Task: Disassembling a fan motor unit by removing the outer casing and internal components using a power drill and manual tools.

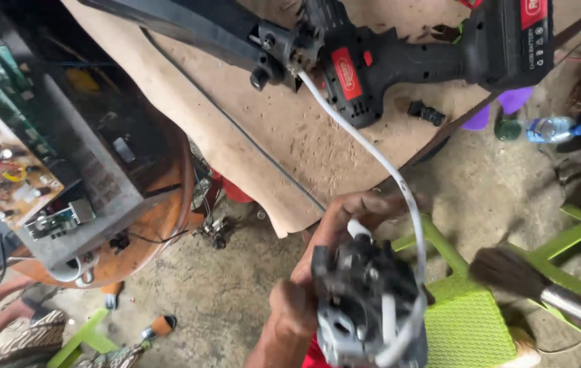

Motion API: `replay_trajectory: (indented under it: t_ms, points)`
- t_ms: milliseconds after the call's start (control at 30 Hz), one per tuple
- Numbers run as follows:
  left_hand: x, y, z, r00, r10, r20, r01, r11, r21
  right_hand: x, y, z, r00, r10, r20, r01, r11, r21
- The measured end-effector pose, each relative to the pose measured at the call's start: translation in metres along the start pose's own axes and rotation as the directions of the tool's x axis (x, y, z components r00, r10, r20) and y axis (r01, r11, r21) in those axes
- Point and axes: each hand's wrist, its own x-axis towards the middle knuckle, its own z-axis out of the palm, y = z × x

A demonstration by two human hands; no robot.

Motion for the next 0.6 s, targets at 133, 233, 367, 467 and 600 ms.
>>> replay_trajectory:
  t_ms: [133,233,367,467,600]
  points:
    - [0.001,-0.032,-0.036,0.986,0.085,0.143,-0.09,0.996,0.026,0.094,-0.256,-0.071,0.852,-0.096,0.515,0.159,0.984,-0.081]
    - [-0.006,-0.032,-0.04,0.986,-0.153,0.064,0.161,0.787,-0.596,0.034,-0.455,-0.181,0.444,-0.189,-0.876,0.06,0.982,-0.181]
    - [-0.004,-0.032,-0.045,0.989,-0.105,0.106,0.147,0.818,-0.556,0.044,-0.462,-0.188,0.852,0.139,-0.504,0.276,0.699,0.66]
    - [0.008,-0.04,-0.055,0.985,-0.065,0.161,0.131,0.886,-0.445,0.055,-0.414,-0.172,0.824,-0.071,-0.562,0.495,0.572,0.654]
    - [0.013,-0.042,-0.049,0.982,0.039,0.184,0.036,0.921,-0.388,0.051,-0.512,-0.209,0.55,-0.182,-0.815,0.151,0.982,-0.117]
